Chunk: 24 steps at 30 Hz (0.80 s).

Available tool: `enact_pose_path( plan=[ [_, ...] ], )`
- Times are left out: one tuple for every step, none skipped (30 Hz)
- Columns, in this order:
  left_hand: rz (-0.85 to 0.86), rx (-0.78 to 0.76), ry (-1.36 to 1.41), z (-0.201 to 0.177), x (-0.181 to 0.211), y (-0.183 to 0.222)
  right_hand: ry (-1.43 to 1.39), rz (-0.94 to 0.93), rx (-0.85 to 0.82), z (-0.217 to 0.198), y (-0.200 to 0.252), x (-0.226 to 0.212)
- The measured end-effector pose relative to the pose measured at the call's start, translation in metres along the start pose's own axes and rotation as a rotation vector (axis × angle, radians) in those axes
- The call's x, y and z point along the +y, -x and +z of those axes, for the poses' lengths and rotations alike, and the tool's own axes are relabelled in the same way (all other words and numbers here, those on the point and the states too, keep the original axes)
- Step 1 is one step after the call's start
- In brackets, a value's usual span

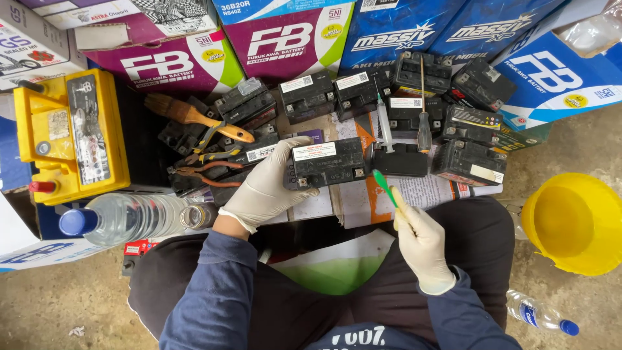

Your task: Cleaning battery terminals and cases using a small brush to remove debris

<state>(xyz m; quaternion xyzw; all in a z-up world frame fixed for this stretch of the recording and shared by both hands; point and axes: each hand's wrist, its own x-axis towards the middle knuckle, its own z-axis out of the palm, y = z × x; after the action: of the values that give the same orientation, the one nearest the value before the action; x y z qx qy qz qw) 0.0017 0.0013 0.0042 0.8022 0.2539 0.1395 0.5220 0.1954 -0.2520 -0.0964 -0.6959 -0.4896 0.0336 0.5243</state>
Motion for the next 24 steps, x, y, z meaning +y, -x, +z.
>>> enact_pose_path(
  plan=[
    [-0.002, -0.002, 0.003, 0.000, -0.001, 0.001, 0.002, 0.003, -0.002, 0.002, 0.000, -0.005],
    [-0.004, -0.001, -0.004, 0.000, -0.002, 0.000, -0.035, 0.013, 0.024, 0.004, -0.001, -0.010],
    [-0.006, -0.001, -0.010, -0.001, -0.002, 0.000, -0.072, 0.023, 0.049, 0.006, -0.003, -0.015],
    [-0.008, -0.005, -0.011, 0.001, -0.004, 0.001, -0.072, 0.028, 0.050, 0.011, -0.004, -0.022],
    [0.007, 0.006, 0.008, 0.003, -0.006, 0.002, -0.155, 0.207, 0.002, 0.016, -0.006, -0.029],
    [0.027, 0.018, 0.024, 0.003, -0.007, 0.000, -0.239, 0.382, -0.041, 0.022, -0.011, -0.035],
    [0.031, 0.015, 0.020, 0.003, -0.008, 0.002, -0.240, 0.381, -0.035, 0.026, -0.006, -0.042],
    [0.033, 0.014, 0.026, 0.003, -0.008, 0.003, -0.298, 0.507, -0.031, 0.028, -0.002, -0.048],
    [0.035, 0.013, 0.032, 0.004, -0.009, 0.004, -0.355, 0.632, -0.027, 0.031, 0.002, -0.054],
    [0.036, 0.012, 0.033, 0.003, -0.010, 0.003, -0.354, 0.632, -0.026, 0.024, -0.003, -0.070],
    [0.041, -0.006, 0.022, 0.003, -0.010, 0.003, -0.392, 0.831, -0.056, 0.017, -0.008, -0.086],
    [0.045, -0.022, 0.011, 0.002, -0.011, 0.002, -0.430, 1.030, -0.088, 0.010, -0.014, -0.102],
    [0.045, -0.022, 0.011, 0.002, -0.011, 0.002, -0.430, 1.030, -0.088, 0.007, -0.009, -0.098],
    [0.043, -0.025, 0.009, 0.001, -0.012, 0.002, -0.431, 0.957, -0.087, 0.004, -0.004, -0.093],
    [0.041, -0.027, 0.008, 0.002, -0.012, 0.002, -0.433, 0.883, -0.085, 0.001, 0.001, -0.089],
    [0.043, -0.030, 0.010, 0.002, -0.010, 0.002, -0.430, 0.884, -0.083, 0.002, -0.012, -0.095],
    [0.026, -0.037, 0.024, 0.002, -0.008, 0.003, -0.396, 0.906, -0.045, 0.003, -0.024, -0.100],
    [0.008, -0.039, 0.034, 0.000, -0.005, 0.003, -0.366, 0.924, -0.012, 0.006, -0.038, -0.105],
    [0.008, -0.036, 0.033, 0.002, -0.006, 0.004, -0.368, 0.922, -0.014, 0.010, -0.038, -0.104],
    [0.021, -0.032, 0.070, 0.003, -0.007, 0.003, -0.398, 0.933, -0.036, 0.015, -0.038, -0.103],
    [0.035, -0.028, 0.108, 0.003, -0.009, 0.003, -0.428, 0.944, -0.059, 0.020, -0.038, -0.102],
    [0.037, -0.025, 0.107, 0.002, -0.009, 0.003, -0.429, 0.941, -0.059, 0.017, -0.039, -0.110],
    [0.049, -0.023, 0.059, 0.001, -0.010, 0.002, -0.410, 1.029, -0.066, 0.014, -0.039, -0.117],
    [0.055, -0.017, 0.013, 0.002, -0.011, 0.004, -0.389, 1.121, -0.077, 0.010, -0.038, -0.125]
  ],
)
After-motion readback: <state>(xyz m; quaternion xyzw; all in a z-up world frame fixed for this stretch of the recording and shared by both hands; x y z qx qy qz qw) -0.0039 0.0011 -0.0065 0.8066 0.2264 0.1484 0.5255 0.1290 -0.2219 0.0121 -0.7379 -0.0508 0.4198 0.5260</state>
